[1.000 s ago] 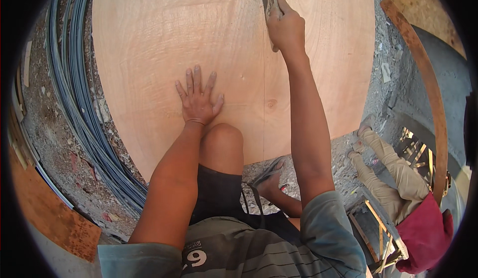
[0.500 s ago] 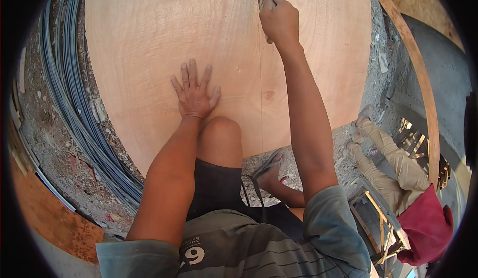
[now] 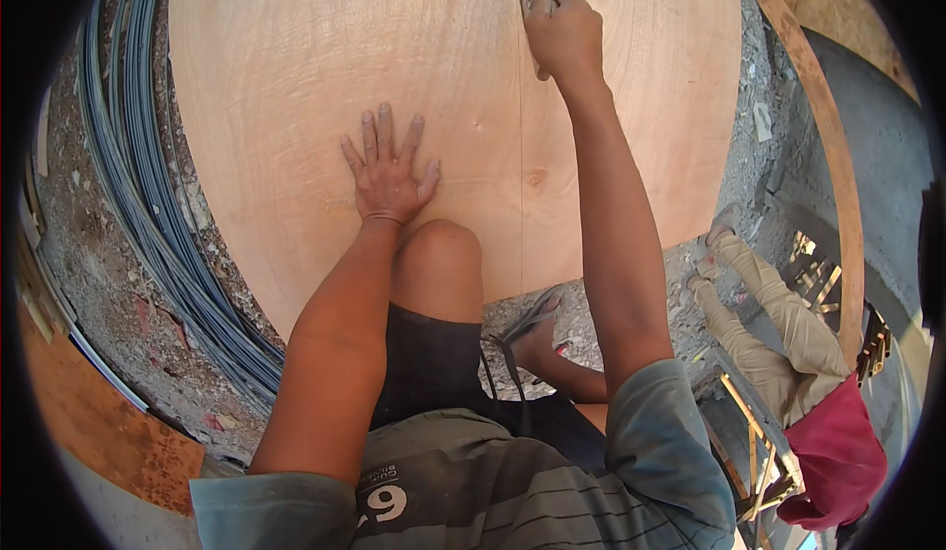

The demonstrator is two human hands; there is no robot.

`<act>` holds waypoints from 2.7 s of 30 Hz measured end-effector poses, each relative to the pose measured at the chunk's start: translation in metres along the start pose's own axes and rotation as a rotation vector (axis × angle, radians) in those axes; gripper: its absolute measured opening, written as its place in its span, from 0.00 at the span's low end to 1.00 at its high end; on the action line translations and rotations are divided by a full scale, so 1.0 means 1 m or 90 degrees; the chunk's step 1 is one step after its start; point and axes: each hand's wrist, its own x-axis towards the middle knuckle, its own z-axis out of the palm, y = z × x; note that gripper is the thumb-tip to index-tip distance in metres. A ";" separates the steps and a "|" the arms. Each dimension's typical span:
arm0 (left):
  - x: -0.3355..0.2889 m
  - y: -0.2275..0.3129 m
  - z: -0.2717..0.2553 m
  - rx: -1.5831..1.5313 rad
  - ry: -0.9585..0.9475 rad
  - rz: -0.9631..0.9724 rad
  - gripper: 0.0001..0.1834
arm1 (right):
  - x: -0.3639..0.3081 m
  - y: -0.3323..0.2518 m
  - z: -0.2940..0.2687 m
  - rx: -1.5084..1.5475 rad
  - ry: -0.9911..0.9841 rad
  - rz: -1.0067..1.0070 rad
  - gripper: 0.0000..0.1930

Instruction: The person uses a hand saw to cut through a sheet of plywood, using their other hand to steady the wood.

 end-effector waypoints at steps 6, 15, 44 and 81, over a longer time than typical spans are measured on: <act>0.004 -0.018 -0.006 0.029 -0.002 -0.033 0.43 | -0.124 0.060 -0.001 0.001 0.116 -0.221 0.27; 0.004 0.002 -0.002 0.011 -0.010 -0.014 0.44 | -0.017 0.027 0.003 -0.019 0.058 -0.074 0.26; 0.006 -0.006 0.002 0.031 0.000 -0.016 0.44 | -0.038 0.022 -0.001 -0.025 0.010 0.003 0.26; 0.002 -0.009 -0.003 0.031 -0.004 -0.019 0.43 | -0.185 0.081 -0.006 -0.014 0.117 -0.169 0.29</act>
